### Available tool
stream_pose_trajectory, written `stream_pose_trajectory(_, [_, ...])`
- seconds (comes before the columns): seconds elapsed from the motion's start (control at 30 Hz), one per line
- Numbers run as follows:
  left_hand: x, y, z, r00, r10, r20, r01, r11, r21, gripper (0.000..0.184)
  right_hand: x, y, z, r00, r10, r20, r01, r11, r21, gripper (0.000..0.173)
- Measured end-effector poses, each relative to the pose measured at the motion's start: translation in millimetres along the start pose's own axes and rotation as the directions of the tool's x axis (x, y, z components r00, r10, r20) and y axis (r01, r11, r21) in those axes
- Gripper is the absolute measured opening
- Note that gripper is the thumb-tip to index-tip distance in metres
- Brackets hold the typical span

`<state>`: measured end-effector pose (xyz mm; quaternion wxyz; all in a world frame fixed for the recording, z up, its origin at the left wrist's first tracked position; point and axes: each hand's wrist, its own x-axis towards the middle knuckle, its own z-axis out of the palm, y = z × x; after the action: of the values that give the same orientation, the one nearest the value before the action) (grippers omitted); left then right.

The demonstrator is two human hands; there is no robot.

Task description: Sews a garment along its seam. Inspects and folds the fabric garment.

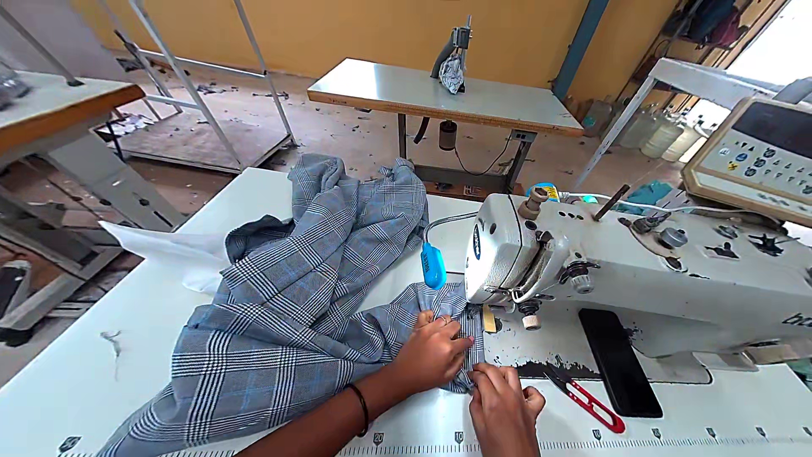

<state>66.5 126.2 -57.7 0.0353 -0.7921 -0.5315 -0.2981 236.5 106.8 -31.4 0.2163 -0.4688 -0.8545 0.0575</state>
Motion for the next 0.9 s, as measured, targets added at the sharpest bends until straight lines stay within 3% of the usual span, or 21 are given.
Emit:
stream_pose_trajectory(0.1, [8.2, -21.6, 1.4, 0.988, 0.152, 0.022, -0.150, 0.986, -0.079, 0.025, 10.5, 4.7, 7.3, 0.998, -0.028, -0.048, 0.027, 0.999, -0.020, 0.021])
stream_pose_trajectory(0.17, [19.6, -39.3, -9.5, 0.947, 0.249, 0.201, -0.227, 0.965, -0.130, 0.028, 15.8, 7.6, 11.6, 0.997, -0.042, -0.068, 0.041, 0.999, -0.024, 0.022])
stream_pose_trajectory(0.23, [36.2, -49.6, -32.1, 0.864, 0.211, 0.457, -0.174, 0.977, -0.123, 0.046, 20.8, 8.5, 13.3, 0.997, -0.041, -0.068, 0.040, 0.999, -0.017, 0.024])
stream_pose_trajectory(0.3, [43.1, -48.6, -52.7, 0.808, 0.127, 0.576, -0.146, 0.989, -0.014, 0.064, 23.0, 8.1, 10.3, 1.000, -0.021, -0.018, 0.022, 1.000, 0.015, 0.026])
stream_pose_trajectory(0.37, [36.4, -21.1, -72.8, 0.754, 0.108, 0.648, -0.168, 0.985, 0.031, 0.061, 24.8, 8.0, 4.7, 0.996, 0.026, 0.080, -0.033, 0.996, 0.082, 0.032])
stream_pose_trajectory(0.47, [16.3, 52.9, -86.0, 0.579, 0.183, 0.795, -0.104, 0.983, -0.151, 0.062, 31.0, 10.9, -5.4, 0.969, 0.099, 0.226, -0.139, 0.976, 0.168, 0.041])
stream_pose_trajectory(0.5, [7.3, 64.2, -79.0, 0.579, 0.197, 0.791, -0.074, 0.979, -0.190, 0.065, 33.2, 10.8, -8.1, 0.955, 0.120, 0.271, -0.171, 0.969, 0.177, 0.043])
stream_pose_trajectory(0.6, [-7.5, 63.8, -62.4, 0.692, 0.188, 0.697, 0.032, 0.957, -0.290, 0.062, 36.5, 9.8, -11.1, 0.943, 0.132, 0.306, -0.190, 0.968, 0.166, 0.046])
stream_pose_trajectory(0.67, [-9.6, 60.3, -62.0, 0.796, 0.161, 0.584, 0.032, 0.951, -0.306, 0.051, 36.5, 10.1, -12.3, 0.946, 0.121, 0.300, -0.173, 0.973, 0.155, 0.045])
stream_pose_trajectory(0.73, [-5.1, 56.4, -59.4, 0.911, 0.017, 0.412, 0.098, 0.962, -0.256, 0.037, 32.2, 11.1, -11.1, 0.947, 0.115, 0.300, -0.167, 0.974, 0.151, 0.043])
stream_pose_trajectory(0.77, [0.3, 52.3, -57.5, 0.925, -0.075, 0.373, 0.163, 0.964, -0.211, 0.034, 29.8, 10.6, -9.0, 0.954, 0.111, 0.277, -0.158, 0.975, 0.154, 0.043])
stream_pose_trajectory(0.83, [10.1, 42.8, -54.4, 0.862, -0.187, 0.470, 0.275, 0.953, -0.124, 0.036, 24.4, 7.9, -4.4, 0.970, 0.112, 0.216, -0.146, 0.978, 0.149, 0.043])
stream_pose_trajectory(0.9, [9.0, 39.4, -45.2, 0.843, -0.213, 0.494, 0.274, 0.960, -0.055, 0.038, 19.0, 6.0, -1.4, 0.977, 0.119, 0.178, -0.145, 0.980, 0.139, 0.046])
